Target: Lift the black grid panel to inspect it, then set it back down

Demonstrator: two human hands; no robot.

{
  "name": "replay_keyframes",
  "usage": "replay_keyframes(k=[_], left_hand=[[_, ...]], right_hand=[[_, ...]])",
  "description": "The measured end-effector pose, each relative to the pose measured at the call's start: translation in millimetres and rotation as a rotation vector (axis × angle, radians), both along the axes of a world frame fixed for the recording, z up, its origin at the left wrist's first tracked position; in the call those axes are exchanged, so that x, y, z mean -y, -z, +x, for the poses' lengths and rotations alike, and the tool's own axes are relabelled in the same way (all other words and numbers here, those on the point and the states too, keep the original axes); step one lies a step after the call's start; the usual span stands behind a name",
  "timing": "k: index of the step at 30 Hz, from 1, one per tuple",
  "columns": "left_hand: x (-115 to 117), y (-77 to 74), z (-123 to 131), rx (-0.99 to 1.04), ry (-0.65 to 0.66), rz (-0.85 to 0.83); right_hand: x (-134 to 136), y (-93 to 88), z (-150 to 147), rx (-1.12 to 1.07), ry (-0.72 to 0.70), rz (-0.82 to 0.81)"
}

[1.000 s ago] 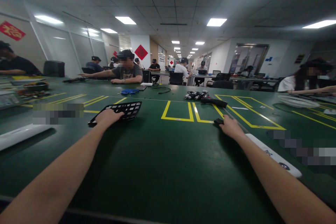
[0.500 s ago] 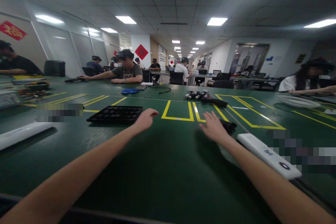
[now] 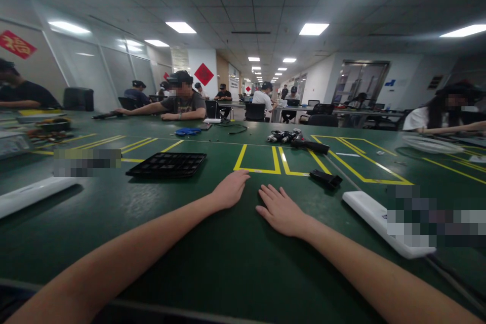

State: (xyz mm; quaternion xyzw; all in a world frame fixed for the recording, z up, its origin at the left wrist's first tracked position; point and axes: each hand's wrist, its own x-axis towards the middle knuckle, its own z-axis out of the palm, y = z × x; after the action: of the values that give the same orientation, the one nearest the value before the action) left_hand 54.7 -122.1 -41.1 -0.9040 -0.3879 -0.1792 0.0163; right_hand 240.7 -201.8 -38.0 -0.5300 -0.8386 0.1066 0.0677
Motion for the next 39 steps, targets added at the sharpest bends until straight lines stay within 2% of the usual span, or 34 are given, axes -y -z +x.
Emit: replay_keyframes(k=[4, 8, 11, 13, 15, 19, 21, 23, 26, 29, 32, 36, 39], left_hand=[[30, -10.3, 9, 0.001, 0.096, 0.129], [63, -15.5, 24, -0.061, 0.271, 0.030], [75, -13.2, 28, -0.057, 0.275, -0.038], [76, -10.9, 27, -0.080, 0.272, -0.068], [75, -9.8, 25, -0.123, 0.295, -0.088], [68, -13.4, 22, -0.142, 0.292, -0.022], [61, -17.0, 20, -0.159, 0.217, 0.049], [49, -20.1, 16, -0.187, 0.099, 0.112], [29, -21.0, 6, -0.183, -0.075, 0.139], [13, -17.9, -2, -0.186, -0.158, 0.078], [3, -15.1, -6, -0.230, -0.147, 0.012], [-4, -14.1, -12, -0.278, -0.057, -0.007], [-8, -14.9, -17, -0.220, -0.021, -0.031]], right_hand=[[2, 2.0, 1, -0.002, -0.010, 0.041], [2, 2.8, 3, 0.020, -0.038, 0.074], [-4, -4.1, 13, 0.065, -0.101, 0.064], [-13, -12.5, 29, 0.096, -0.083, 0.087], [-24, -20.7, 52, 0.135, 0.067, 0.165], [-41, -23.5, 109, 0.302, 0.541, 0.378], [-44, -16.8, 132, 0.354, 0.708, 0.324], [-46, -7.9, 147, 0.341, 0.817, 0.229], [-47, 2.3, 154, 0.309, 0.860, 0.144], [-48, 5.2, 154, 0.301, 0.854, 0.127], [-48, 4.7, 154, 0.287, 0.848, 0.118], [-47, 4.3, 155, 0.275, 0.843, 0.117], [-46, 3.6, 155, 0.274, 0.840, 0.115]])
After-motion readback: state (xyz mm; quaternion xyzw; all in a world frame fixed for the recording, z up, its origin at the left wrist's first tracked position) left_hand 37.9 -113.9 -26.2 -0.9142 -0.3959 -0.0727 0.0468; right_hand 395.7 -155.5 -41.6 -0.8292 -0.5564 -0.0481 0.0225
